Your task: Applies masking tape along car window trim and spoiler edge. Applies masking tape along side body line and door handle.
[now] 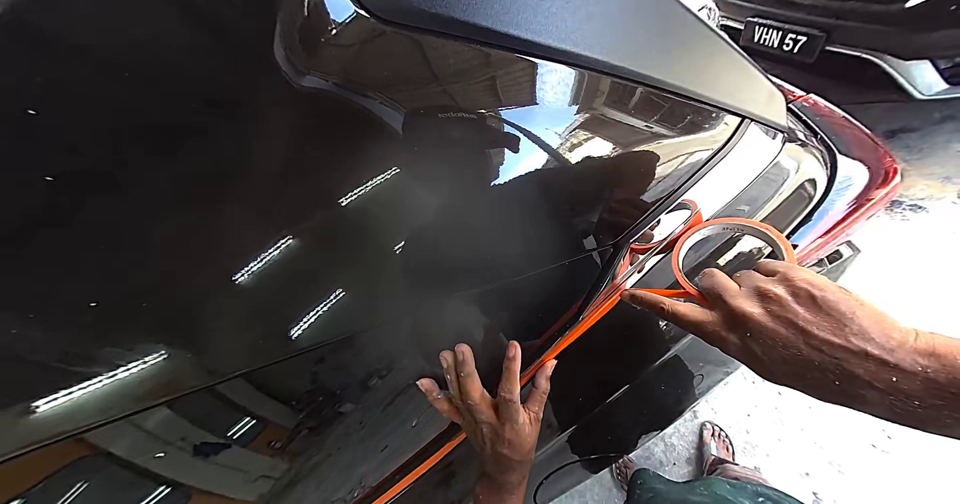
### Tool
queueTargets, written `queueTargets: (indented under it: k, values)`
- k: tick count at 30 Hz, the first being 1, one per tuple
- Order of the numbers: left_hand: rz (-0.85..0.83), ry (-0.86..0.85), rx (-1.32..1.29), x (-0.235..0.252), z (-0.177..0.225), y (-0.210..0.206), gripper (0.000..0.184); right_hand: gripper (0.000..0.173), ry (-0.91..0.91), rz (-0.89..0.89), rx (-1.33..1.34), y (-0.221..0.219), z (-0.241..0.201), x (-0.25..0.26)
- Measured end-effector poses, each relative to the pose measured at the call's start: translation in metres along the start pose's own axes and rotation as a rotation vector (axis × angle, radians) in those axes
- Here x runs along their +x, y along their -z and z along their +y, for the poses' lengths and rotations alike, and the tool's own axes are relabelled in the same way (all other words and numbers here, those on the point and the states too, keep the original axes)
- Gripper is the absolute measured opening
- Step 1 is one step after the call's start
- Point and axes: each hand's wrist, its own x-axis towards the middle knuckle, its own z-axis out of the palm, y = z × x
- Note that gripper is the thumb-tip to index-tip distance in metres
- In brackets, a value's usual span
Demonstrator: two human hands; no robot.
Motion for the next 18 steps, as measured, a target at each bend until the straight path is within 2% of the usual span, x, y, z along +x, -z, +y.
queueTargets:
  k: [8, 18]
  values:
    - [0.038, 0.001, -0.069, 0.033, 0.034, -0.017, 0.069, 0.061, -0.003, 0.016, 0.001, 0.002, -0.001, 0.001]
    - [0.036, -0.019, -0.105, 0.054, 0.056, -0.028, 0.071, 0.060, 0.004, 0.026, -0.006, 0.000, 0.000, 0.002]
